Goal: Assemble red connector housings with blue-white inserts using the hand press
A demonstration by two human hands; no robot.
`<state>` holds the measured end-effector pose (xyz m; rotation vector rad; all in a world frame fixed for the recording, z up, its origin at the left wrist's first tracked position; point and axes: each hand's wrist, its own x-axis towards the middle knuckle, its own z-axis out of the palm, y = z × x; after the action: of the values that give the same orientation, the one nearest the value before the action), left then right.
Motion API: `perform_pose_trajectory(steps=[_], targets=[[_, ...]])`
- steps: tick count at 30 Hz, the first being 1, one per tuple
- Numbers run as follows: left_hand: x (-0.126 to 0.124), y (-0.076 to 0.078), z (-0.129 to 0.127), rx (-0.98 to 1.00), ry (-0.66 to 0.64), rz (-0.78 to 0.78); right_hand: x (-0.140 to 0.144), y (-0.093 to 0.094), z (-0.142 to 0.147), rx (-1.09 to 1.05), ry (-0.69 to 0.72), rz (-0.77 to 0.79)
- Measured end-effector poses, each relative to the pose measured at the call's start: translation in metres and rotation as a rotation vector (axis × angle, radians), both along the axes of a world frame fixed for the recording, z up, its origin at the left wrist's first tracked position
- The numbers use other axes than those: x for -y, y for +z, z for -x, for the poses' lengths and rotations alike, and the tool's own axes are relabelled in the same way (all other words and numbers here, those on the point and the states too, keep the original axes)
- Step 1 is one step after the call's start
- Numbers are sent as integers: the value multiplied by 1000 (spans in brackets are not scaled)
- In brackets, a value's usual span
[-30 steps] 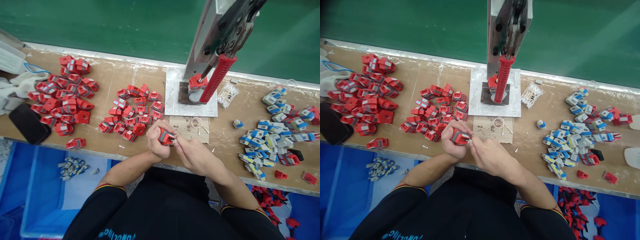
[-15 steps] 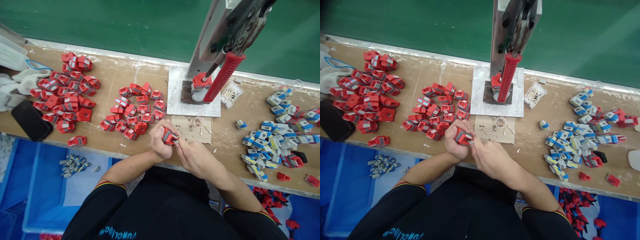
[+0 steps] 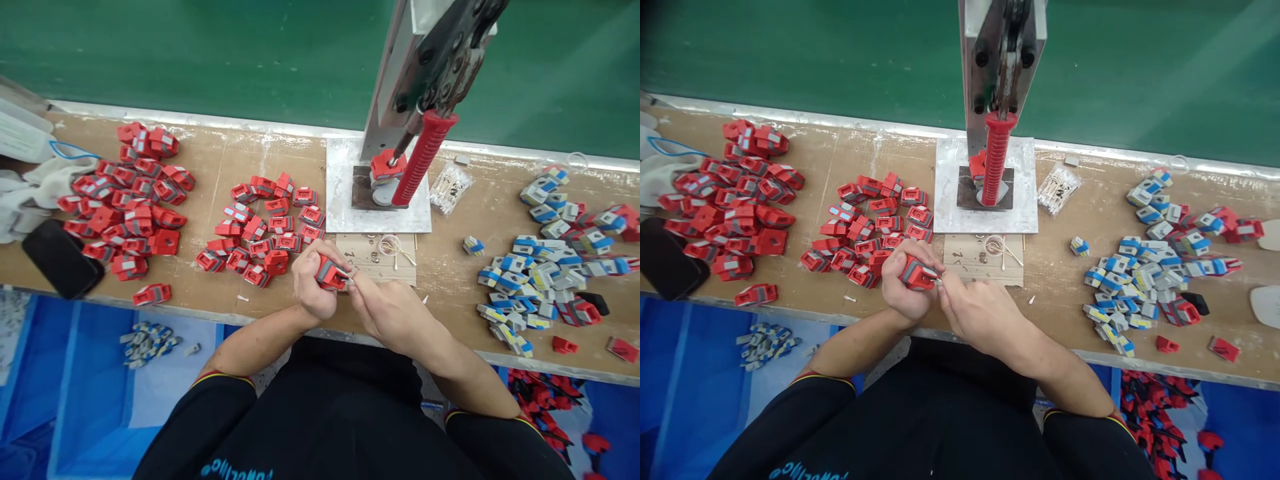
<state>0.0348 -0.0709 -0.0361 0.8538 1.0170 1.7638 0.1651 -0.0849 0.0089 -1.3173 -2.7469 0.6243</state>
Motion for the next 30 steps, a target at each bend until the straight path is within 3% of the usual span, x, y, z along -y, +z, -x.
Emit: perform_pose_trajectory(steps=[6,30], targets=[[1,0,0,-30,20,15,2,-1,3,4,-8,-41],[7,3,-1,-36,-36,59,-4,26,15,327,55,280]])
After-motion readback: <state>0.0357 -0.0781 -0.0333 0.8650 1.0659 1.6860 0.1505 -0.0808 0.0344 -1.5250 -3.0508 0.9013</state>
